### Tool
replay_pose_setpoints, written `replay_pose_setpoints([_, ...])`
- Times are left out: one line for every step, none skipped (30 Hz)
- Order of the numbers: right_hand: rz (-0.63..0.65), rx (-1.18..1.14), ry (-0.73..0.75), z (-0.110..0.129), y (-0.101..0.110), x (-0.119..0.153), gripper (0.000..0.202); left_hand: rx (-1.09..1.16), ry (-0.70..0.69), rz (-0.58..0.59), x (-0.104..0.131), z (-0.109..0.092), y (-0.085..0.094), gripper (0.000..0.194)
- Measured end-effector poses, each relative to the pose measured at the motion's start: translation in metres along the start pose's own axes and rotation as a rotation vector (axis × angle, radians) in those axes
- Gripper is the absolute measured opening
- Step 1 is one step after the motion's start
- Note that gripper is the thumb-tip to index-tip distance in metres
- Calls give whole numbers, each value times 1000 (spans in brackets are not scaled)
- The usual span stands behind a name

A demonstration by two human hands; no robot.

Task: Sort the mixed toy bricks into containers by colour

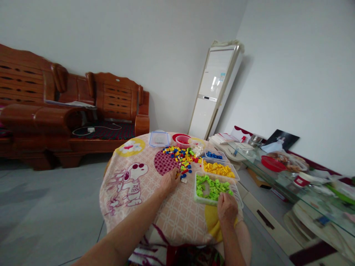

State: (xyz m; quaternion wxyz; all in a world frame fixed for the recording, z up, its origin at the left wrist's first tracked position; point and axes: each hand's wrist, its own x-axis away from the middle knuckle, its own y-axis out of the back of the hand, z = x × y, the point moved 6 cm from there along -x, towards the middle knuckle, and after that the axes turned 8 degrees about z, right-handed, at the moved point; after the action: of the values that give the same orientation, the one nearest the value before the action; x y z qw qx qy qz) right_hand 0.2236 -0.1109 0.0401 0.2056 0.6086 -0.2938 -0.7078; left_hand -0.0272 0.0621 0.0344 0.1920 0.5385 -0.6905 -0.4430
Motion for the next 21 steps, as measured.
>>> replay_pose_setpoints([1, -1, -5, 0, 0, 0, 36, 5, 3, 3, 0, 0, 1, 20])
replay_pose_setpoints([3, -3, -8, 0, 0, 0, 36, 14, 6, 5, 0, 0, 1, 19])
replay_pose_setpoints([6, -5, -11, 0, 0, 0, 36, 26, 11, 6, 0, 1, 2, 18])
replay_pose_setpoints([10, -7, -13, 1, 0, 0, 36, 40, 18, 9, 0, 2, 2, 17])
replay_pose_setpoints([12, -10, -15, 1, 1, 0, 36, 55, 27, 11, 0, 2, 3, 17])
replay_pose_setpoints([14, -13, -16, 1, 1, 0, 36, 69, 32, 10, 0, 3, 3, 18])
replay_pose_setpoints([14, -16, -16, 1, 1, 0, 36, 79, 32, 6, 0, 3, 4, 18])
replay_pose_setpoints([13, -19, -16, 1, 1, 0, 36, 85, 29, 2, 0, 3, 4, 17])
replay_pose_setpoints([12, -22, -18, 1, 1, 0, 36, 89, 24, -1, 0, 3, 4, 17])
replay_pose_setpoints([12, -24, -20, 0, 0, 0, 36, 92, 23, -2, 0, 3, 4, 16])
replay_pose_setpoints([12, -25, -21, 0, 0, 0, 36, 96, 25, -4, 0, 3, 4, 16])
replay_pose_setpoints([13, -24, -23, 0, 0, 0, 36, 100, 30, -3, 0, 4, 4, 16])
replay_pose_setpoints([15, -21, -25, -1, -1, 0, 36, 105, 35, -5, -1, 4, 4, 16])
replay_pose_setpoints([17, -20, -27, -1, -1, 0, 36, 112, 37, -9, -1, 5, 4, 16])
replay_pose_setpoints([19, -19, -29, -1, -1, 0, 36, 119, 37, -14, -1, 5, 4, 16])
replay_pose_setpoints([22, -18, -29, -1, -1, 0, 36, 125, 35, -20, -1, 6, 4, 16])
replay_pose_setpoints([26, -18, -29, -1, 0, 0, 36, 130, 32, -24, -1, 7, 4, 16])
replay_pose_setpoints([28, -18, -29, -1, 0, 0, 35, 136, 32, -29, -1, 8, 4, 16])
replay_pose_setpoints([29, -18, -27, 0, 0, 0, 35, 141, 33, -33, -2, 9, 3, 18])
replay_pose_setpoints([29, -18, -24, 0, 0, 0, 35, 146, 35, -37, -2, 10, 3, 20])
replay_pose_setpoints([26, -17, -22, 0, 0, 0, 35, 151, 35, -39, -3, 11, 3, 22])
